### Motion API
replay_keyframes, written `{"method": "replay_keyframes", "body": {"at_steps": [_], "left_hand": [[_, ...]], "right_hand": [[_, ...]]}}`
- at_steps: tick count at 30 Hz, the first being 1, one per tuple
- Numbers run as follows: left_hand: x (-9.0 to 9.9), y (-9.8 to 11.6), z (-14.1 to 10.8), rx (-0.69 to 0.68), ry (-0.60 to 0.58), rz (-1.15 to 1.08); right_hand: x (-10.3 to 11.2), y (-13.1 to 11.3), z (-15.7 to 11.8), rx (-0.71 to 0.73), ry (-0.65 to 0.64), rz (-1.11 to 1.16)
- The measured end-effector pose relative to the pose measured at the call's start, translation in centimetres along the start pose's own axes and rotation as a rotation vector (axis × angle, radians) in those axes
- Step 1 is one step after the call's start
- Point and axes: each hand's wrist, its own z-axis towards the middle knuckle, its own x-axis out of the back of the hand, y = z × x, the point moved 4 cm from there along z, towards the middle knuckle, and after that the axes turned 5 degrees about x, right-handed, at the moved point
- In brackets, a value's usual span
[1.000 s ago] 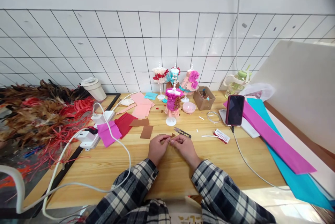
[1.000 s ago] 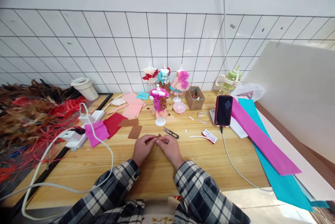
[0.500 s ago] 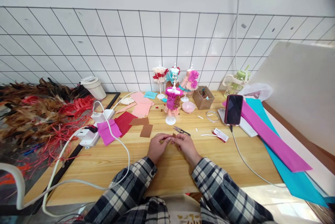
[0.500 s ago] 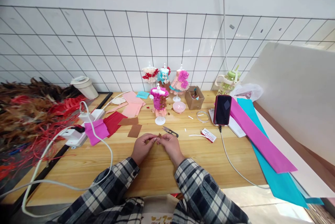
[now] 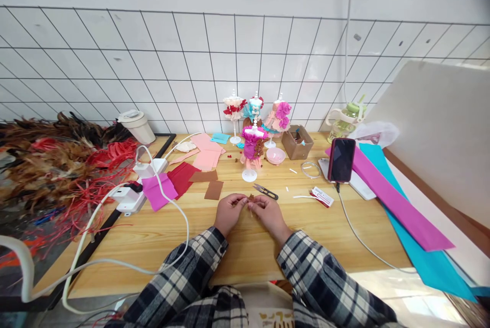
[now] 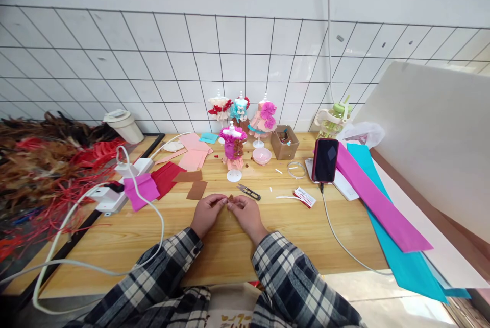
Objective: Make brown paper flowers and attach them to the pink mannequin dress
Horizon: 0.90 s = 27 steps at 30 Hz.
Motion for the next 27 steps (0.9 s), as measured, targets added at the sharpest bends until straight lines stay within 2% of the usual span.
{"method": "replay_keyframes", "body": {"at_steps": [4,7,10,15,18,20,24,27], "left_hand": [[0.3,-0.3,0.2,0.04,-0.01,-0.103],[0.4,-0.1,0.2,-0.018,-0.009,-0.083],[0.6,0.8,0.0,-0.174,-0.003,0.035],[-0.1,2.8,-0.9,-0.488,-0.156,0.373],[-1.0,3.3,-1.5,-0.576,-0.238,0.541],[-1.6,3.4,-1.9,-0.609,-0.285,0.61],[-2.1,3.2,-2.0,-0.597,-0.268,0.707],[-2.1,2.9,-1.8,-0.54,-0.23,0.764]], "right_hand": [[-0.1,-0.1,-0.2,0.009,-0.042,-0.003],[0.3,-0.1,-0.2,-0.019,-0.087,-0.037],[0.9,-0.4,0.0,-0.03,-0.201,-0.155],[2.8,-1.3,1.4,-0.01,-0.439,-0.383],[4.1,-2.9,2.6,0.054,-0.496,-0.596],[4.3,-4.4,3.0,0.137,-0.54,-0.813],[2.4,-7.9,2.6,0.391,-0.583,-1.326],[0.2,-9.5,1.4,0.483,-0.598,-1.523]]}}
